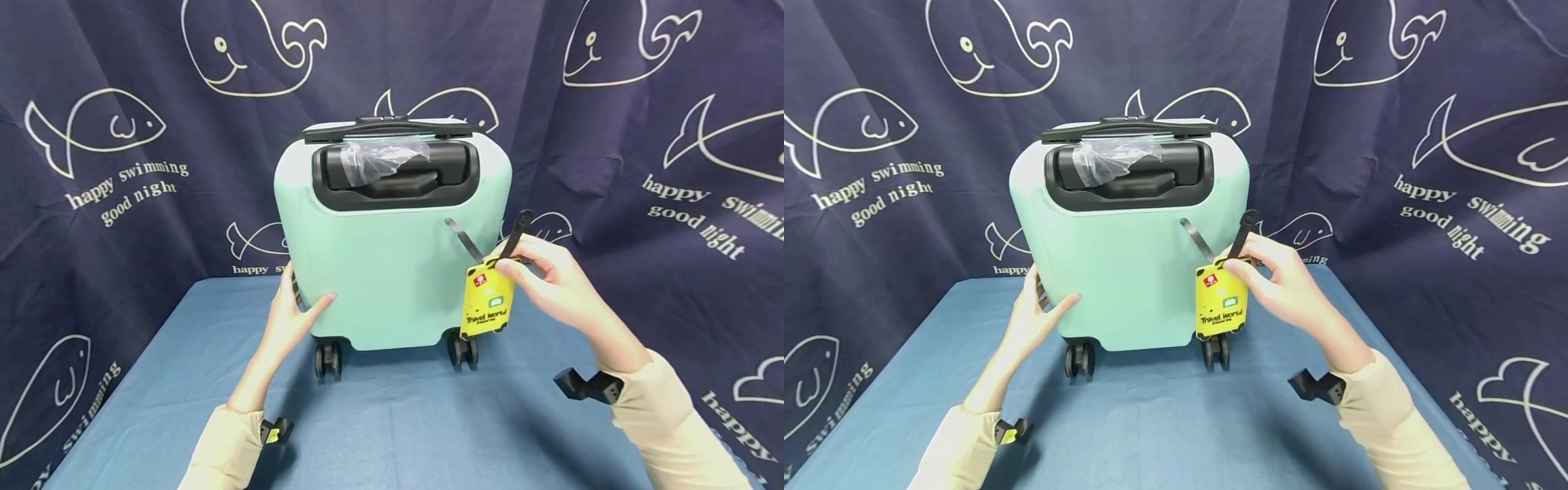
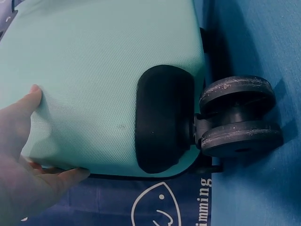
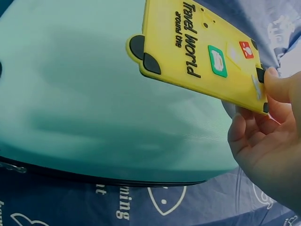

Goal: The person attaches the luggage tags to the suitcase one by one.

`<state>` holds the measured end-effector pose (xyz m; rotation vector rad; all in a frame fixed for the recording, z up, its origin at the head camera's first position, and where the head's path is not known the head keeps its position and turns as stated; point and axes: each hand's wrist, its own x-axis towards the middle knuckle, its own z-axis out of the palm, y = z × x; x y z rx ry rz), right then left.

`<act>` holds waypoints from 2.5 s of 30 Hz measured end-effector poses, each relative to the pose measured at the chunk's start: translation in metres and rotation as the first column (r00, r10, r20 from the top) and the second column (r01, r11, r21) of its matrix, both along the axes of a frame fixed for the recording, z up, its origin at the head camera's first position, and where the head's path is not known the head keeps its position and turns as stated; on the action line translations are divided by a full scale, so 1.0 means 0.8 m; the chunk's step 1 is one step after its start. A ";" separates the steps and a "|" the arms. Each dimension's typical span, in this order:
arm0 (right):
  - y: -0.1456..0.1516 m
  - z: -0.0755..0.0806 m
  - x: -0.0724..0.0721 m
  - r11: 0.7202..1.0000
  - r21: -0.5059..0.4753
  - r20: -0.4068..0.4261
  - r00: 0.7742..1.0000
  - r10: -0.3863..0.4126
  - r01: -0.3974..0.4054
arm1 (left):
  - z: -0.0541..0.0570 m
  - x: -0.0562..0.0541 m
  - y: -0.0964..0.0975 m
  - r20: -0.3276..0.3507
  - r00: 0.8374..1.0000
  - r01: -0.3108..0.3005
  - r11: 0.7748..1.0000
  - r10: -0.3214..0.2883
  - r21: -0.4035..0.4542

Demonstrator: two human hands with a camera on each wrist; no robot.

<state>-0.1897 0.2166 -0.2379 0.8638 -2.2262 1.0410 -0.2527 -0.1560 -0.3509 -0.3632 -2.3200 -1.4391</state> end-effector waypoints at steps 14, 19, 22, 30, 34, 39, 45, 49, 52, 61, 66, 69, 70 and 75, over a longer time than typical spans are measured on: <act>-0.001 0.045 -0.004 0.999 -0.029 -0.110 0.994 0.015 -0.018 | 0.001 0.003 0.003 0.002 0.999 -0.041 0.997 0.041 -0.068; -0.006 0.058 -0.008 0.999 -0.039 -0.097 0.995 -0.023 0.019 | -0.003 0.004 0.003 -0.019 0.998 -0.060 0.995 0.059 -0.085; -0.008 0.067 -0.010 0.998 -0.043 -0.089 0.995 -0.038 0.034 | -0.004 0.003 0.003 -0.029 0.998 -0.058 0.996 0.056 -0.073; -0.013 0.089 -0.020 0.995 -0.077 -0.067 0.995 -0.067 0.062 | -0.002 -0.001 0.003 -0.042 0.999 -0.028 0.999 0.026 -0.042; -0.017 0.097 -0.027 0.994 -0.092 -0.066 0.996 -0.064 0.058 | -0.003 -0.001 0.003 -0.048 0.999 -0.015 1.000 0.014 -0.020; -0.019 0.103 -0.039 0.989 -0.138 -0.041 0.997 -0.064 0.058 | -0.006 0.000 0.004 -0.037 0.999 -0.022 1.000 0.022 -0.019; -0.026 0.117 -0.050 0.983 -0.173 0.001 0.998 -0.058 0.057 | -0.005 0.001 0.003 -0.027 0.999 -0.030 0.999 0.029 -0.034; -0.032 0.124 -0.058 0.987 -0.155 -0.006 0.999 -0.041 0.040 | -0.006 -0.001 0.003 -0.026 0.999 -0.042 0.998 0.041 -0.043; -0.037 0.130 -0.064 0.990 -0.142 0.007 1.000 -0.013 0.013 | -0.008 -0.001 0.003 -0.027 0.999 -0.045 0.998 0.044 -0.045; -0.054 0.157 -0.084 0.987 -0.152 0.134 0.988 0.074 -0.053 | -0.007 0.001 0.004 -0.024 0.999 -0.046 0.998 0.045 -0.048; -0.064 0.169 -0.095 0.992 -0.118 0.192 0.979 0.070 -0.048 | -0.006 0.001 0.004 -0.026 0.998 -0.053 0.997 0.052 -0.059; -0.069 0.176 -0.100 0.997 -0.063 0.220 0.974 0.046 -0.033 | -0.006 0.001 0.003 -0.018 0.998 -0.054 0.996 0.053 -0.065; -0.070 0.178 -0.102 0.999 -0.045 0.231 0.972 0.035 -0.025 | -0.006 0.001 0.003 -0.012 0.999 -0.052 0.997 0.052 -0.062; -0.075 0.184 -0.110 0.999 0.036 0.266 0.964 -0.003 -0.007 | -0.005 0.002 0.003 -0.004 0.999 -0.046 0.997 0.046 -0.060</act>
